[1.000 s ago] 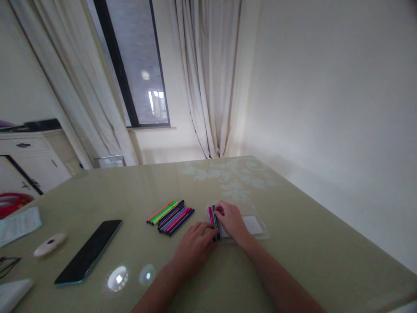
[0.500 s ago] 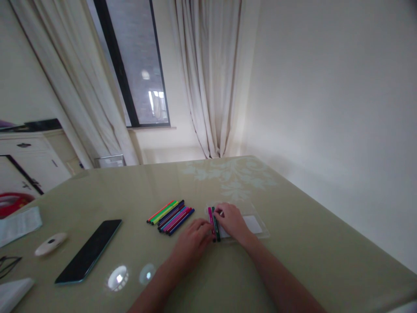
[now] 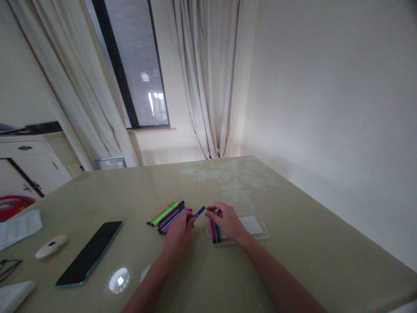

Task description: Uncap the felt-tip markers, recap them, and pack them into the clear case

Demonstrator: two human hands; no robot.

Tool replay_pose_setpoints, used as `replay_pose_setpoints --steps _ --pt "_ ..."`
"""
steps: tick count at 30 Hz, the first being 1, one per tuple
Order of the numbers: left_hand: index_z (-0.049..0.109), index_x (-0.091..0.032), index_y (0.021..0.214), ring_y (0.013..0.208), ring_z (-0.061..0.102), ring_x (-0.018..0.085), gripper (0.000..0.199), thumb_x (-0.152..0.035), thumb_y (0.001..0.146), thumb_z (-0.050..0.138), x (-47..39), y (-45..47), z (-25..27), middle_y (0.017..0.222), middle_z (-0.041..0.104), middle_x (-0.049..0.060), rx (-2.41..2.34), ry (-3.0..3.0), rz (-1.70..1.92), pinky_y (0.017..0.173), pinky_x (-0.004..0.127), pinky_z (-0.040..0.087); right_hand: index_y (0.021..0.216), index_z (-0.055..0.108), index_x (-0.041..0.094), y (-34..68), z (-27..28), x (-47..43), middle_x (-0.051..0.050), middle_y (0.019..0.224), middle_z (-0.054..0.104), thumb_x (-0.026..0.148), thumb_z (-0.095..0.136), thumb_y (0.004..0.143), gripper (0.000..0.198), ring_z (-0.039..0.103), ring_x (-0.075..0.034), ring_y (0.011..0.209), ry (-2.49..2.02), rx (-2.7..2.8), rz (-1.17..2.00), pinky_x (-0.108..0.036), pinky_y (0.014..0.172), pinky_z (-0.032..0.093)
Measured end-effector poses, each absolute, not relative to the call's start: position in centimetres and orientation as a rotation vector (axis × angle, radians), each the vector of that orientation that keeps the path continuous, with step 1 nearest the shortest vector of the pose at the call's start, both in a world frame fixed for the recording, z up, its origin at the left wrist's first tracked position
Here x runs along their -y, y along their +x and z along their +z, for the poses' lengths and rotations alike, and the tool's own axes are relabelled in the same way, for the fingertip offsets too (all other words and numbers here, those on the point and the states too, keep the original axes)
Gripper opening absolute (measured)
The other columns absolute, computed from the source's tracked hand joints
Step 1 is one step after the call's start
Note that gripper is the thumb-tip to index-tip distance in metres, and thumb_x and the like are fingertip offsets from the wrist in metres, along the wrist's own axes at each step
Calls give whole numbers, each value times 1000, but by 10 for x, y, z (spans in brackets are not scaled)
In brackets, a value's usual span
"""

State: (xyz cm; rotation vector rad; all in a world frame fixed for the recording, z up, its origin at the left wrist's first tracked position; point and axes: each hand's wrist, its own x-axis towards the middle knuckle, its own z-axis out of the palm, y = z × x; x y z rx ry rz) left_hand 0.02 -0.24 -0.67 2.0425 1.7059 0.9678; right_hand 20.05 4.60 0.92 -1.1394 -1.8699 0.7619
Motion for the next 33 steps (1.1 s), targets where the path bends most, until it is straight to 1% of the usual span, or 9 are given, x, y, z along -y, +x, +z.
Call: replay_pose_setpoints --steps 3,5,12,15,18,20,26,29,33 --pt "58 -22 100 65 61 18 36 -45 105 32 6 11 -5 76 66 0 -1502 1927 1056 66 29 46 89 75 19 195 13 -44 -1 77 72 46 69 86 28 62 -16 68 -973 1729 1090 -26 64 46" --pt "60 -21 103 64 60 16 36 -47 105 34 9 15 -2 79 68 1 -1412 1907 1081 64 28 45 84 74 18 193 16 -45 -1 73 70 49 71 83 31 62 -16 65 -922 1570 1198 -26 63 46" --pt "65 -21 117 77 66 19 34 -44 102 45 16 20 4 90 74 4 -1321 1944 1005 72 30 52 86 73 17 201 24 -54 -4 78 73 58 74 74 42 66 -18 69 -986 1263 1180 -25 57 45" --pt "66 -23 122 97 67 22 31 -40 101 50 21 25 2 108 74 7 -1315 2155 960 88 36 54 90 74 17 208 24 -59 -5 78 73 58 73 74 44 65 -18 67 -1016 1219 1100 -25 56 44" --pt "61 -27 134 127 57 28 39 -37 96 61 25 30 -4 138 64 9 -1242 2444 818 108 47 46 88 74 16 218 24 -64 -4 71 71 54 70 77 40 62 -16 62 -1071 1218 989 -25 53 43" --pt "58 -29 138 133 53 30 45 -33 93 65 27 33 -9 147 58 8 -1230 2539 706 111 52 43 86 75 16 224 23 -66 -4 71 72 50 68 78 35 63 -16 61 -1143 1286 970 -25 52 44" --pt "64 -29 128 126 59 26 34 -20 96 57 25 38 -7 136 67 5 -1238 2547 650 108 47 47 80 77 19 227 10 -66 -5 70 76 33 69 80 16 69 -19 60 -1360 1580 989 -26 53 48" --pt "61 -28 132 124 60 26 38 -19 95 58 26 39 -4 134 68 6 -1271 2509 642 106 45 49 86 78 19 223 3 -63 -5 74 78 26 71 80 12 71 -20 65 -1438 1667 835 -28 61 51" --pt "61 -34 134 124 59 26 44 -14 95 57 27 40 -9 136 65 5 -1298 2583 630 106 47 48 88 75 21 220 2 -61 -4 75 77 18 70 80 10 71 -20 71 -1495 1777 660 -28 67 50"
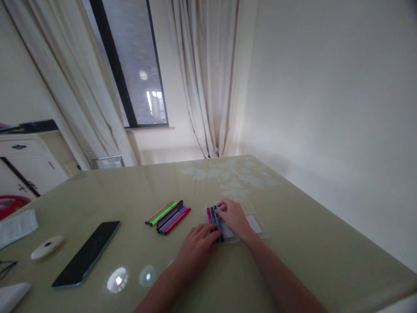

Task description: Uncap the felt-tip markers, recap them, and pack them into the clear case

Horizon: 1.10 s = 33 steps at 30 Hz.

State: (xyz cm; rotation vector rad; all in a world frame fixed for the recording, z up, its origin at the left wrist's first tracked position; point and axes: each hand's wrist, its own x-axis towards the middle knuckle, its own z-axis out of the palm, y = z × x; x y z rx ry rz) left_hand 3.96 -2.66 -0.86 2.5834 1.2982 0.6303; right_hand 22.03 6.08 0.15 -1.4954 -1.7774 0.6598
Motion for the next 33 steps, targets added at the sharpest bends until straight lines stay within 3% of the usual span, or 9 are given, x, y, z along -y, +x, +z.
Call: replay_pose_setpoints --steps 10,14,17,22,28,33 --pt "64 -33 131 125 58 29 41 -14 95 59 29 44 -6 139 63 5 -1342 2601 557 105 51 48 70 75 23 218 4 -57 -6 76 76 13 66 79 16 68 -22 73 -1536 2013 423 -30 69 45" --pt "63 -28 129 121 60 24 30 -25 101 51 21 33 -4 131 66 6 -1368 2540 729 104 42 48 77 77 21 221 7 -58 -8 81 77 18 65 84 14 68 -22 75 -1529 2023 411 -31 70 45" --pt "67 -23 114 115 61 25 26 -25 104 43 10 12 -3 117 68 8 -1770 2436 799 101 40 48 83 77 19 222 9 -58 -8 84 77 21 64 87 14 68 -21 77 -1522 1985 411 -30 71 44" --pt "63 -17 119 113 59 29 26 -26 100 50 3 -17 2 119 65 13 -2371 2258 401 96 41 46 83 76 18 219 15 -55 -6 85 76 20 65 88 12 67 -18 77 -1521 1941 418 -28 72 43" --pt "65 -15 106 108 60 29 24 -28 100 46 4 -13 1 112 67 14 -2262 2285 296 94 41 45 83 75 18 215 19 -51 -5 83 75 21 64 88 12 64 -15 69 -1466 1899 443 -26 68 43" --pt "60 -20 99 101 64 25 26 -30 103 36 3 -3 -6 101 68 9 -1960 2175 686 88 37 46 85 77 19 208 19 -47 -5 85 76 26 67 88 13 66 -17 73 -1312 1919 558 -27 72 46"
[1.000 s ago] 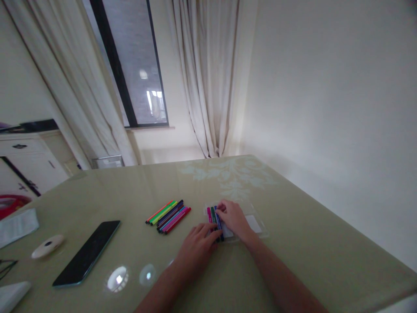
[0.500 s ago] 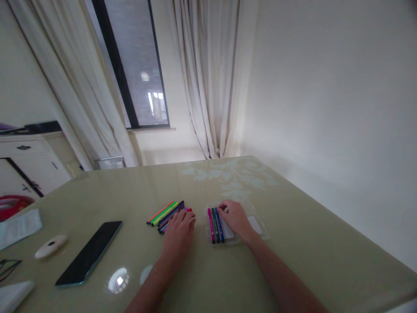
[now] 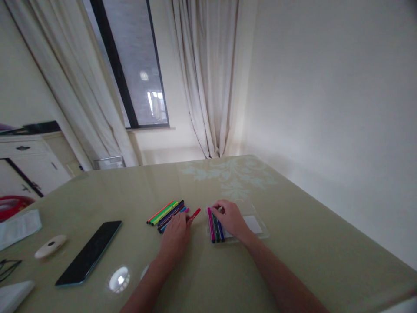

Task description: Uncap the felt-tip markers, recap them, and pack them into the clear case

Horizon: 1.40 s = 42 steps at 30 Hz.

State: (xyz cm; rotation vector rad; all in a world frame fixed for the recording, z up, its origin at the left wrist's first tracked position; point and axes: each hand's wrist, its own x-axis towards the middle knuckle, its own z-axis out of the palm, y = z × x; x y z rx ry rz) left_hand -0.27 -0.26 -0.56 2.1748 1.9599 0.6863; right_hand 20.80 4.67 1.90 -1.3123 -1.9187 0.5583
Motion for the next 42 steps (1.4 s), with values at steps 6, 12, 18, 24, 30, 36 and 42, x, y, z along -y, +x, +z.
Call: replay_pose_setpoints --steps 6,12,18,24,30,36,42 --pt "54 -23 91 67 59 18 40 -46 106 26 9 17 -2 72 61 -1 -1528 1905 1017 64 28 41 88 77 19 195 18 -42 -2 77 73 43 69 87 25 63 -16 69 -1015 1791 1022 -25 65 45" --pt "63 -22 104 74 64 19 34 -46 102 40 14 20 5 81 69 2 -1410 1879 1076 68 28 44 89 72 17 202 21 -52 -2 76 70 54 76 77 39 63 -15 66 -943 1343 1268 -24 58 45" --pt "66 -21 104 72 65 19 34 -52 97 54 15 24 4 87 73 3 -1389 1781 1147 65 27 47 95 74 18 203 21 -52 -5 88 76 55 84 69 46 71 -20 77 -880 1270 1410 -30 70 53" --pt "65 -21 98 60 58 15 29 -49 93 61 15 25 1 71 65 -2 -1459 1791 1289 56 24 41 102 74 17 200 21 -47 -7 91 77 53 85 70 50 74 -22 84 -873 1296 1455 -32 74 55" --pt "63 -21 93 64 58 15 22 -43 91 63 14 23 -2 78 67 -1 -1529 1825 1382 60 25 44 105 73 15 201 24 -45 -8 90 78 56 85 68 56 75 -23 83 -886 1266 1535 -31 73 56" --pt "66 -21 102 73 62 18 26 -45 94 61 17 23 2 85 68 2 -1518 1976 1263 65 28 50 108 71 16 202 23 -50 -7 87 76 53 80 73 53 74 -21 80 -900 1231 1471 -32 72 56" --pt "54 -31 143 134 53 27 48 -34 96 61 25 32 -3 148 57 7 -1309 2467 699 112 48 42 96 73 16 243 32 -67 -3 75 72 47 71 79 36 67 -17 68 -1090 1431 1105 -28 63 53"
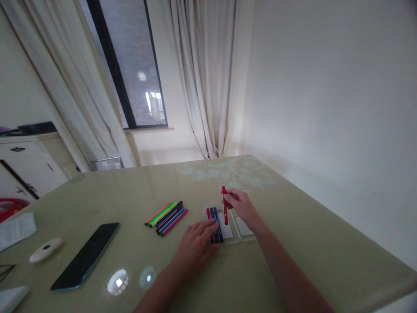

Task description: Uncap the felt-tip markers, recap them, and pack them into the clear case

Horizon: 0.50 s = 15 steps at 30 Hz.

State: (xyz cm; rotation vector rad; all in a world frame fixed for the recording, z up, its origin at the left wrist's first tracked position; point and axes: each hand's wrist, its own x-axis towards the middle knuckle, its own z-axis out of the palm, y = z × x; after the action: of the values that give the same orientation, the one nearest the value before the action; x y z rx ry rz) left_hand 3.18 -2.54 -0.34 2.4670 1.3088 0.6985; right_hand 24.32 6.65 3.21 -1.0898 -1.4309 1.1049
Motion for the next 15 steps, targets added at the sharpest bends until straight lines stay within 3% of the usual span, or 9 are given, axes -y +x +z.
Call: replay_pose_setpoints --steps 6,9,15 --pt "56 -31 142 136 51 25 45 -25 98 57 26 39 -9 151 55 4 -1352 2550 498 114 47 42 88 73 15 254 19 -68 -2 71 74 35 70 78 23 68 -16 63 -1301 1570 1232 -26 60 53" --pt "48 -34 149 135 52 25 53 -21 98 57 26 40 -12 151 55 4 -1368 2598 497 112 46 43 89 73 15 246 8 -67 -4 71 75 30 70 78 19 71 -18 63 -1347 1638 1231 -26 58 54" --pt "44 -42 150 134 49 28 58 -16 98 51 28 41 -14 151 52 4 -1380 2678 433 110 47 43 85 74 16 239 7 -63 -5 68 76 20 73 75 11 71 -19 61 -1497 1795 961 -26 56 51"
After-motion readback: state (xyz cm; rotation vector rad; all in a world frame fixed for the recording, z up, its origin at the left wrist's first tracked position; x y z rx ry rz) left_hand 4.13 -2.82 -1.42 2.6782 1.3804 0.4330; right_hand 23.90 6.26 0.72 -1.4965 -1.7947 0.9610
